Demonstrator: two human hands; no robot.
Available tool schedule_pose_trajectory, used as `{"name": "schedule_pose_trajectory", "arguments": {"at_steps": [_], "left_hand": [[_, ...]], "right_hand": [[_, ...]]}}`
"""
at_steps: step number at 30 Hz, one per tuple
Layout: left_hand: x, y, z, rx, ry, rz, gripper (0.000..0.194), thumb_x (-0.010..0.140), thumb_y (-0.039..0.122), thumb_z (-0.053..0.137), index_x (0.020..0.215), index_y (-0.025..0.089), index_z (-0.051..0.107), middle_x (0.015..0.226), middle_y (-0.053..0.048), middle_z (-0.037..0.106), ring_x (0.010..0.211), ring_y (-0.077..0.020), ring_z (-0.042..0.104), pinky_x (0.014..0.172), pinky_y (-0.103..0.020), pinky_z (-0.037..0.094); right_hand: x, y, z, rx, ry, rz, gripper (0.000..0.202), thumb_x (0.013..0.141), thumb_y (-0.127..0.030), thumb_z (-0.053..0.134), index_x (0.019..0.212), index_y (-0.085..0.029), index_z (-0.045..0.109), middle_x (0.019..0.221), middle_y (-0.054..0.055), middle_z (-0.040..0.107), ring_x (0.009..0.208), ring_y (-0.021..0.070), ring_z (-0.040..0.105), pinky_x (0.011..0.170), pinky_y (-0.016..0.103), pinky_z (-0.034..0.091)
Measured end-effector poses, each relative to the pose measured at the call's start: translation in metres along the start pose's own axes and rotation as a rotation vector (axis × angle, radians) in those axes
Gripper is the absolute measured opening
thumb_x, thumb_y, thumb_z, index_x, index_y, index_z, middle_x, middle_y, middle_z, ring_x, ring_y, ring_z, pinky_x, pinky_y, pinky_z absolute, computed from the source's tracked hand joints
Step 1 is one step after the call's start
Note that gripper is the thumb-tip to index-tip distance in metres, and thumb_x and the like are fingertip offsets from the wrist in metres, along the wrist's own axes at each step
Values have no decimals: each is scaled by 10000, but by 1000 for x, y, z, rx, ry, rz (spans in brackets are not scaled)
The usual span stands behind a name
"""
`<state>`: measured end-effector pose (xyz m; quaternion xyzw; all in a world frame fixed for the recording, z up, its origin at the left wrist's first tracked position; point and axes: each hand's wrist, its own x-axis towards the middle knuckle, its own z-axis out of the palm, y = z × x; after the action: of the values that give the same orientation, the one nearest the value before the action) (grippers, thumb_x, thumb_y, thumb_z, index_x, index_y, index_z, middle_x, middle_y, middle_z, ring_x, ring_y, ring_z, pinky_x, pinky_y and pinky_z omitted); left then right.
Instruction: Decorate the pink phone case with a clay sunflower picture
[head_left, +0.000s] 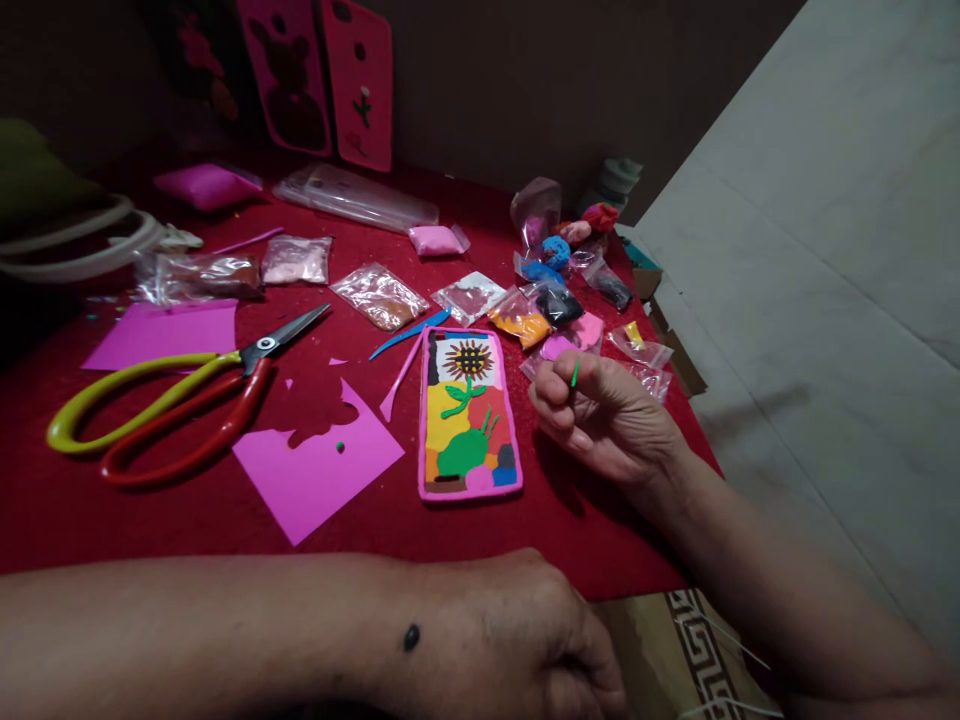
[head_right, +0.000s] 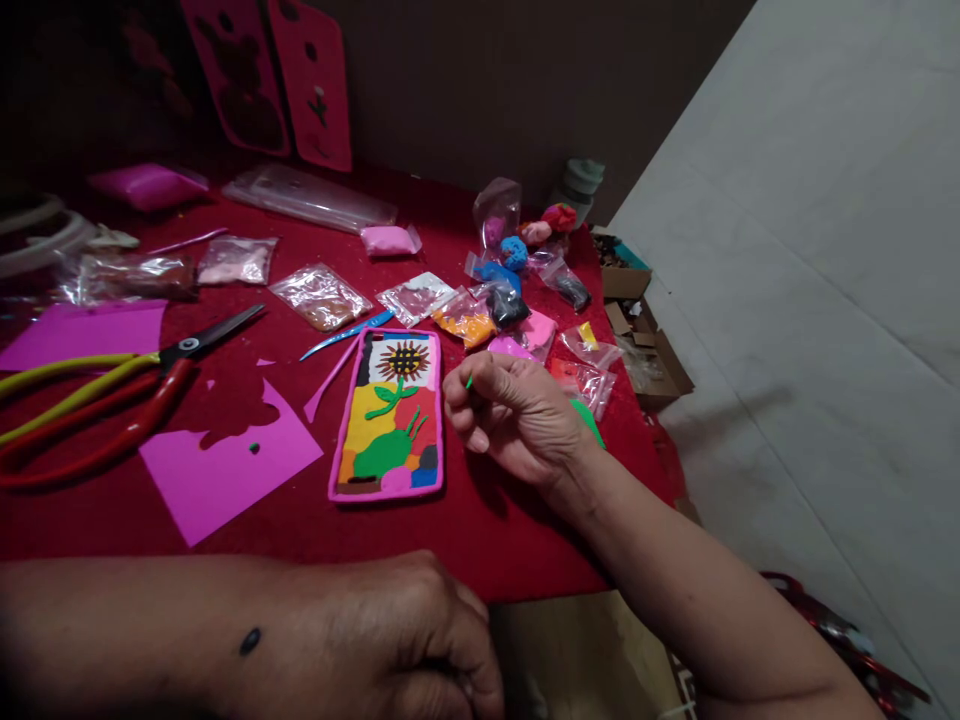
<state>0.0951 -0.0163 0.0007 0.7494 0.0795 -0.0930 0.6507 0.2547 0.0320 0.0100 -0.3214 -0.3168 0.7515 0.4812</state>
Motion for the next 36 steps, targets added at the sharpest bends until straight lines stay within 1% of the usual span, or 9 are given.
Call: {"name": "schedule_pose_trajectory", "arguments": {"at_steps": [2, 5, 11, 17, 20, 27, 36], "left_hand": [[0, 2, -1, -2, -8, -12, 260, 925, 84, 560, 1105, 83, 747, 929, -56, 729, 796, -114, 624, 706, -149, 462], [0, 1, -2, -9, -7, -15, 257, 932, 100, 561, 1110, 88, 744, 928, -52, 724, 803, -113, 624, 710, -145, 459], [-1, -4, -1, -15, 9, 15, 251, 931, 120, 546, 1073, 128, 753, 909, -27, 712, 810, -119, 633, 726, -157, 473], [-1, -5, 1, -44, 13, 15, 242, 921, 113, 556, 1063, 124, 751, 894, -19, 689, 791, -109, 608, 707, -150, 459], [0, -5, 1, -51, 17, 23, 239, 921, 104, 556, 1054, 123, 754, 884, -15, 685, 780, -101, 601, 698, -142, 451], [0, -5, 0, -16, 4, 32, 267, 923, 88, 544, 1093, 88, 750, 914, -44, 715, 798, -105, 617, 719, -135, 454], [-1, -9, 1, -42, 24, 52, 260, 918, 125, 548, 1071, 143, 757, 924, -24, 720, 822, -129, 646, 735, -161, 482]], "right_hand": [[0, 0, -1, -13, -44, 3, 268, 681, -318, 901, 632, -146, 701, 625, -20, 680, 488, 55, 603, 351, 100, 435], [0, 1, -3, -29, -62, 15, 269, 681, -335, 900, 668, -133, 723, 635, -15, 689, 472, 52, 588, 340, 103, 433], [-2, 0, -4, -15, -52, 16, 193, 694, -279, 887, 717, -150, 745, 663, 0, 726, 472, 63, 602, 349, 112, 436], [-2, -2, 0, -41, -13, 19, 209, 625, -284, 923, 709, -178, 763, 654, -4, 742, 462, 66, 614, 362, 114, 449], [-3, -2, 1, -54, -14, 26, 207, 620, -286, 924, 711, -186, 767, 658, -10, 745, 461, 61, 619, 369, 110, 447], [-3, -2, 1, -64, 1, 17, 213, 628, -277, 922, 732, -171, 768, 667, -10, 749, 473, 59, 626, 397, 122, 464], [-2, -1, 0, -55, 12, 9, 231, 633, -274, 924, 731, -160, 748, 650, -13, 722, 485, 61, 624, 402, 122, 467]]}}
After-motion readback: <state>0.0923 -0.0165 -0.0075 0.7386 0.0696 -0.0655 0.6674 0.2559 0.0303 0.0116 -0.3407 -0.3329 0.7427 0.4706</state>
